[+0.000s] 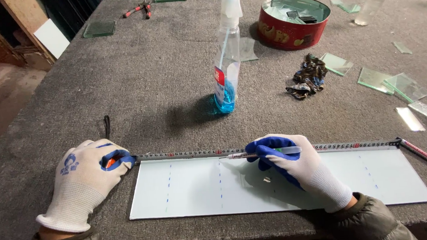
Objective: Measuring and marking a white rectangular board using a tape measure and a marker on a workshop table.
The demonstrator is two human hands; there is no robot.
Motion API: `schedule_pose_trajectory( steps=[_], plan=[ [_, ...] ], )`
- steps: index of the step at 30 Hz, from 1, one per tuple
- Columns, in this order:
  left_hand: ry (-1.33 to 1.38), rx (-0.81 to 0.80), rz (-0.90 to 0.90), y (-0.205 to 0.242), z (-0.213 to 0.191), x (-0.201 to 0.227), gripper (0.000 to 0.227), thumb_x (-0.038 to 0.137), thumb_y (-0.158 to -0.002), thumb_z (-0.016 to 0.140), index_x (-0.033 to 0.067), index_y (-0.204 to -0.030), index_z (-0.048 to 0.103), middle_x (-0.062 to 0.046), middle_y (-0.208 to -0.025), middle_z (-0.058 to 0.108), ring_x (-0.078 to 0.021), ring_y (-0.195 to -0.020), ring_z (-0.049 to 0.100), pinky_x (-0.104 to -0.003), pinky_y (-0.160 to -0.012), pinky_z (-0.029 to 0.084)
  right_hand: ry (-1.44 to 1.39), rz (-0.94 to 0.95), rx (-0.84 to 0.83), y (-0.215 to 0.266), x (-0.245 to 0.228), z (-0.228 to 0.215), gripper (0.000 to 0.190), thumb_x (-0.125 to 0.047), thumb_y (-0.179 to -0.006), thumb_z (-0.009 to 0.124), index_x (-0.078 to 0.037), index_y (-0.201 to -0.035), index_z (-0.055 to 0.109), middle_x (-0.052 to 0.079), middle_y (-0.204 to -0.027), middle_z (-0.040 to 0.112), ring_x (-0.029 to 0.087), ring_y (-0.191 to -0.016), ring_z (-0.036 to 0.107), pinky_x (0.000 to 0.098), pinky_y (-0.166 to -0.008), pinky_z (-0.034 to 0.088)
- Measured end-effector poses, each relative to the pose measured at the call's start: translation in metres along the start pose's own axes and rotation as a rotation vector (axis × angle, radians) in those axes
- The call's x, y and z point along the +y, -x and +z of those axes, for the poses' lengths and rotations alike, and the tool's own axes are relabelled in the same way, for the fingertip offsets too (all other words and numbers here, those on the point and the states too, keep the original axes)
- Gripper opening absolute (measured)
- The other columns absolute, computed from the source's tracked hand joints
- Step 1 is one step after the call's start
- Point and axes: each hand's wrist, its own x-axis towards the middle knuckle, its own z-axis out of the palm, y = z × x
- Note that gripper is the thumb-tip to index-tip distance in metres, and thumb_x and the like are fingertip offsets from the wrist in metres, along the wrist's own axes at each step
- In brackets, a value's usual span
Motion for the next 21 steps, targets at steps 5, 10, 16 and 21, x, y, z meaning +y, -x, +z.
schedule_pose_trajectory(
  steps=[5, 10, 16, 21],
  plan=[
    [-0.030, 0.051, 0.057, 0.004, 0.003, -0.002, 0.013, 0.043, -0.085, 0.078, 0.0315, -0.087, 0.083, 0.012, -0.095, 0.080, -0.0239, -0.097, 0.069, -0.043, -0.095, 0.052, 0.028, -0.113, -0.074, -0.012, 0.026, -0.019, 0.055, -0.043, -0.089, 0.075, 0.003, -0.117, 0.089, 0.016, -0.099, 0.093, 0.020, -0.073, 0.077, 0.0311, -0.073, 0.063],
    [0.035, 0.038, -0.093, 0.010, -0.003, 0.009, 0.024, 0.051, -0.087, 0.083, 0.0435, -0.109, 0.076, 0.014, -0.104, 0.082, -0.0123, -0.115, 0.074, -0.033, -0.113, 0.054, -0.040, -0.004, 0.109, -0.010, 0.012, -0.004, 0.024, -0.018, -0.099, 0.077, 0.002, -0.102, 0.090, 0.019, -0.090, 0.086, 0.025, -0.073, 0.075, 0.0435, -0.076, 0.067],
    [0.084, -0.035, -0.079, 0.008, -0.016, 0.017, 0.008, 0.043, -0.092, 0.078, 0.0360, -0.094, 0.075, 0.008, -0.095, 0.079, -0.0173, -0.110, 0.074, -0.034, -0.108, 0.053, -0.083, -0.075, 0.079, -0.018, 0.016, 0.015, 0.025, -0.017, -0.098, 0.080, 0.006, -0.103, 0.090, 0.024, -0.087, 0.084, 0.027, -0.071, 0.074, 0.0417, -0.071, 0.066],
    [0.057, -0.066, -0.071, 0.004, -0.024, 0.021, 0.012, 0.043, -0.092, 0.078, 0.0338, -0.089, 0.072, 0.009, -0.091, 0.076, -0.0160, -0.107, 0.072, -0.034, -0.103, 0.053, 0.023, -0.050, -0.025, -0.015, -0.016, 0.056, 0.025, -0.019, -0.099, 0.078, 0.000, -0.108, 0.091, 0.017, -0.087, 0.085, 0.022, -0.077, 0.077, 0.0282, -0.063, 0.055]
  ],
)
